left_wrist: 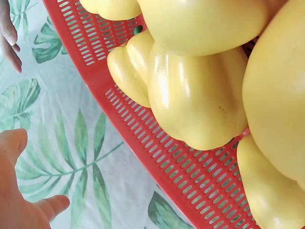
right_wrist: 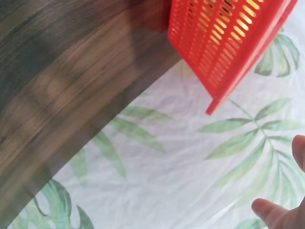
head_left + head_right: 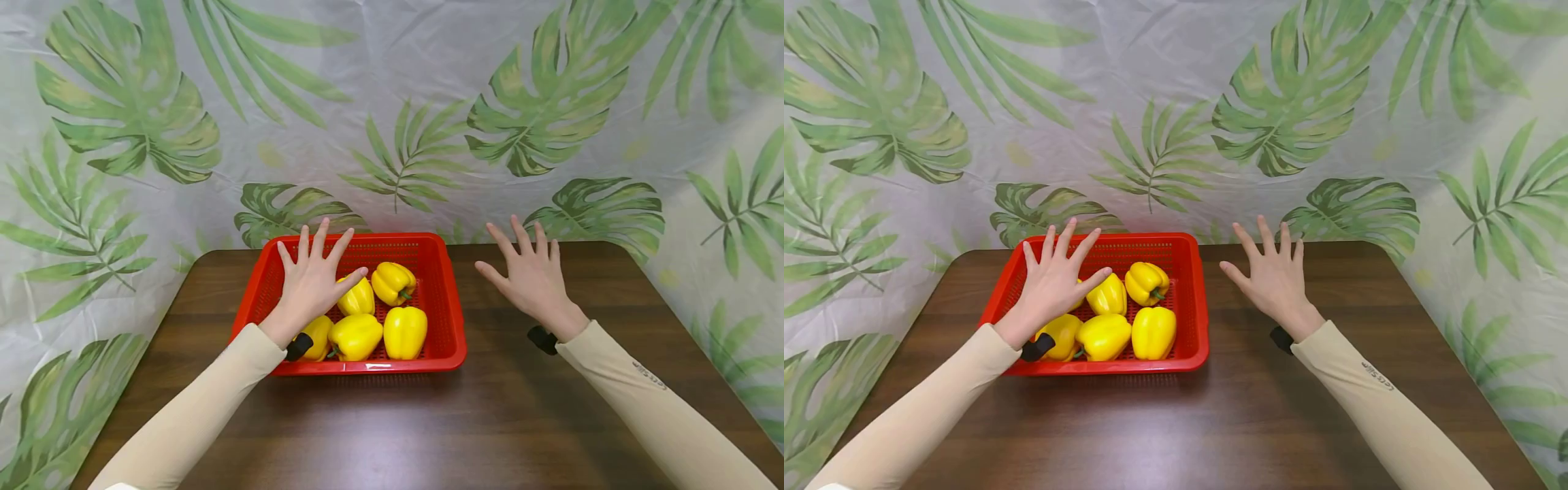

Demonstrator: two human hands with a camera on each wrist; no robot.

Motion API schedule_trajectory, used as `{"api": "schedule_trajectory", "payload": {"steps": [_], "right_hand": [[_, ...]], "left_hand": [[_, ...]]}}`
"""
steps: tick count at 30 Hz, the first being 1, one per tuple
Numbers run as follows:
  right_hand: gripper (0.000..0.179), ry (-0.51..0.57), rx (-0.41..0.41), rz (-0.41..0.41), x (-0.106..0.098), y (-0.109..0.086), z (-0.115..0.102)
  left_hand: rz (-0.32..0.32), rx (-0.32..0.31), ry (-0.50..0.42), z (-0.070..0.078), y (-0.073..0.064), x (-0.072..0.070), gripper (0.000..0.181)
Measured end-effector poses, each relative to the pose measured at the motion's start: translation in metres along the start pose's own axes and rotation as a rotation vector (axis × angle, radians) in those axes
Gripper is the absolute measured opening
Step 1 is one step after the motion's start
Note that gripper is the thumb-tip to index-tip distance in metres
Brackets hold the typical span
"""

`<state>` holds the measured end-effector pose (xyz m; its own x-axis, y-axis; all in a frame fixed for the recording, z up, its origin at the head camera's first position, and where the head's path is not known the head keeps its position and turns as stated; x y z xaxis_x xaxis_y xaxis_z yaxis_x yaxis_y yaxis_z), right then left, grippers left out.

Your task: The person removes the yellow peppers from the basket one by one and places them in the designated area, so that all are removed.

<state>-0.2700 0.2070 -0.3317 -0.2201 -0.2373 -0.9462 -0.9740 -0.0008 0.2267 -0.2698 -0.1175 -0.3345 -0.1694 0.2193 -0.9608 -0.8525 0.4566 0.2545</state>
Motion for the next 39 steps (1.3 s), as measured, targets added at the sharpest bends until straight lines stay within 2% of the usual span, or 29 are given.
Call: {"api": "schedule_trajectory", "payload": {"steps": [12,17,23,28,39], "right_hand": [[0.070,0.038,-0.059,-0.014,-0.006,-0.003,-0.025],[0.069,0.069,-0.103,-0.038,-0.005,-0.006,-0.042],[0.070,0.127,-0.190,-0.016,-0.003,-0.009,-0.062],[0.070,0.196,-0.243,-0.016,-0.002,-0.013,-0.077],[0.069,0.284,-0.294,-0.082,0.003,-0.017,-0.108]], "left_hand": [[-0.006,0.022,-0.037,0.001,-0.011,-0.013,0.073],[-0.017,0.036,-0.054,0.001,-0.018,-0.018,0.072],[-0.024,0.060,-0.072,0.001,-0.024,-0.020,0.071],[0.015,0.090,-0.103,0.001,-0.029,-0.027,0.069],[0.105,0.161,-0.114,-0.009,-0.040,-0.040,0.066]]}}
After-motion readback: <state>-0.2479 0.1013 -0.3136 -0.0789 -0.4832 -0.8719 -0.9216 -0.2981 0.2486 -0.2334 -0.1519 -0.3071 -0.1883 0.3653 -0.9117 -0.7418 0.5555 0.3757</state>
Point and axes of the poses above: each hand's wrist, its own y-axis towards the middle knuckle, its own x-axis out of the palm, z = x × y, the point moved 6 cm from there along y, towards the middle knuckle, and after that the axes turned 14 degrees about x, right-handed, at the moved point
